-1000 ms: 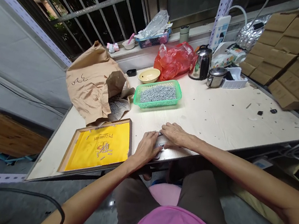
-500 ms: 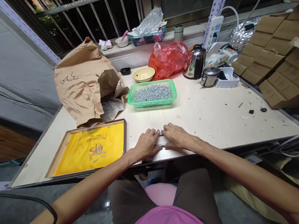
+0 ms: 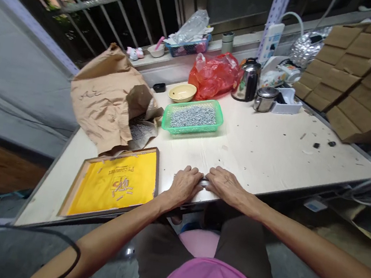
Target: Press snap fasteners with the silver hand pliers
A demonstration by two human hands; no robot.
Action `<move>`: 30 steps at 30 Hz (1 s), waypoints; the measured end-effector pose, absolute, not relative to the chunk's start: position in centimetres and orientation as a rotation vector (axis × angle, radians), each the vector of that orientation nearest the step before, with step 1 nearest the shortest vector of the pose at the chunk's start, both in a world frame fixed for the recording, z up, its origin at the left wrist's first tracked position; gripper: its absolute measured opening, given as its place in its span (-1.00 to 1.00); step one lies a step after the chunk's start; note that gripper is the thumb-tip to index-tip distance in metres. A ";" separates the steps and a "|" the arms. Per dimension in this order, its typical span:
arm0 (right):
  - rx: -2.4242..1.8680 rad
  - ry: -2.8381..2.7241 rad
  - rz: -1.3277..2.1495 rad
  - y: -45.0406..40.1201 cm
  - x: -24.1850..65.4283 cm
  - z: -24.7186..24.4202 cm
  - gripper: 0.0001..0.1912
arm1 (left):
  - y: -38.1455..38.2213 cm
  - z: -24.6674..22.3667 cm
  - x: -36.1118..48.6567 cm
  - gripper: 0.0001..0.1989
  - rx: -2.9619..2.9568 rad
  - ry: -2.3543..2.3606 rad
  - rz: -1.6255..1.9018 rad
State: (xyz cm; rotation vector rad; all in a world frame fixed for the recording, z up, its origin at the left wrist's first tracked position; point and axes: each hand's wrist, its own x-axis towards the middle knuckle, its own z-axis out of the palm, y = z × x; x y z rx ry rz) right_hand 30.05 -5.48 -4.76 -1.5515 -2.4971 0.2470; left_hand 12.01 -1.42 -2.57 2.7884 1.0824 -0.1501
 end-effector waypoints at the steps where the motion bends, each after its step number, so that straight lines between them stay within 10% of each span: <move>1: -1.530 -2.472 0.212 -5.8 30.2 -5.0 -0.80 | -1.9 -2.7 11.8 -0.69 2.781 1.096 -0.095; 4: -1.428 -2.371 0.052 -6.8 30.3 -6.2 -0.58 | -3.6 -3.9 11.3 -0.62 2.764 1.181 0.111; 16: -1.405 -2.250 -0.065 -5.0 29.3 -9.2 -0.77 | -3.4 -2.7 4.4 -0.78 2.489 1.595 0.652; 30: -1.371 -2.219 -0.017 -4.6 29.1 -10.5 -0.73 | 7.0 -4.2 -7.6 -0.74 2.696 1.973 0.009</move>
